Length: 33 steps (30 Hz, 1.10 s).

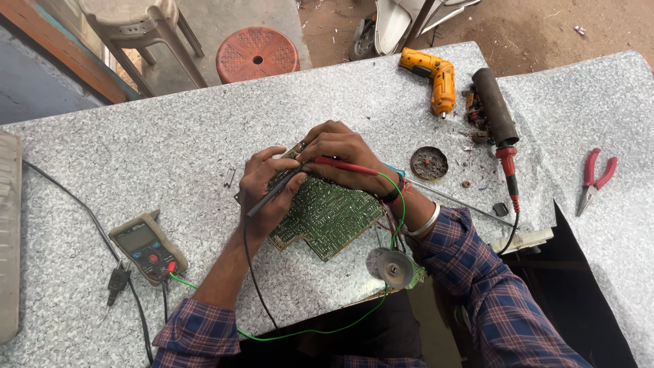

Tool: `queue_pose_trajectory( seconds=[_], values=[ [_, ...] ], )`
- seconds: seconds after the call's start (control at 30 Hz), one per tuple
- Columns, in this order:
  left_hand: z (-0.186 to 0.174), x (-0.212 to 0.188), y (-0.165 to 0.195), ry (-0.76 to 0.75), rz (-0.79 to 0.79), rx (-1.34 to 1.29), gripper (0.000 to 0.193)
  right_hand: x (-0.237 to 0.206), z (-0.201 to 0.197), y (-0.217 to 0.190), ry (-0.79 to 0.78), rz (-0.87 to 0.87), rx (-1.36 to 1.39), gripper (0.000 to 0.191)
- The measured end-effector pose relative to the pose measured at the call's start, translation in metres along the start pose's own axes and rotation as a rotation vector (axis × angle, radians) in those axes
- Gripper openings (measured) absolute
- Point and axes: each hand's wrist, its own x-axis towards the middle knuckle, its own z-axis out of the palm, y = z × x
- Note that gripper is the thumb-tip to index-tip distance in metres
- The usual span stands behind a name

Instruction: The person uses a multimeter to test points on a green circuit board. They hold the board with one hand and probe various solder joints and traces with the multimeter probes, moving the probes across different areas of the board throughout the clip.

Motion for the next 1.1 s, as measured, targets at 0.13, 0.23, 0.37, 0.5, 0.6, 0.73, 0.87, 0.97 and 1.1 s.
queue_pose_trajectory(
  seconds=[0.13,0.23,0.37,0.5,0.6,0.73,0.87,0.97,1.1],
  values=[
    [-0.0023,0.0029,0.0021,0.007,0.083,0.055,0.022,-0.001,-0.001,-0.0003,0.01,0.01,-0.07,0.02],
    [-0.0028,0.0032,0.0036,0.021,0.077,0.073,0.022,-0.0009,0.0001,0.0012,0.015,0.015,-0.08,0.02],
    [-0.0042,0.0038,0.0045,0.039,0.059,0.142,0.022,-0.0003,0.0032,0.0034,0.046,0.015,-0.103,0.02],
    [-0.0079,0.0061,0.0036,0.046,0.071,0.204,0.02,0.0,0.0018,0.0057,0.116,0.093,-0.046,0.014],
    [-0.0099,0.0062,0.0036,0.038,0.051,0.258,0.016,0.0,-0.0005,0.0069,0.127,0.101,-0.03,0.014],
    [-0.0094,0.0068,0.0041,0.032,0.057,0.243,0.017,-0.0016,-0.0019,0.0071,0.102,0.079,-0.011,0.017],
    [-0.0092,0.0081,0.0044,0.017,0.057,0.203,0.018,-0.0012,-0.0019,0.0089,0.096,0.082,-0.04,0.021],
    [-0.0095,0.0081,0.0054,-0.001,0.029,0.153,0.018,-0.001,-0.0007,0.0093,0.098,0.079,-0.056,0.022],
    [-0.0091,0.0086,0.0073,0.002,0.049,0.138,0.018,-0.0001,0.0,0.0086,0.113,0.065,-0.079,0.023]
  ],
)
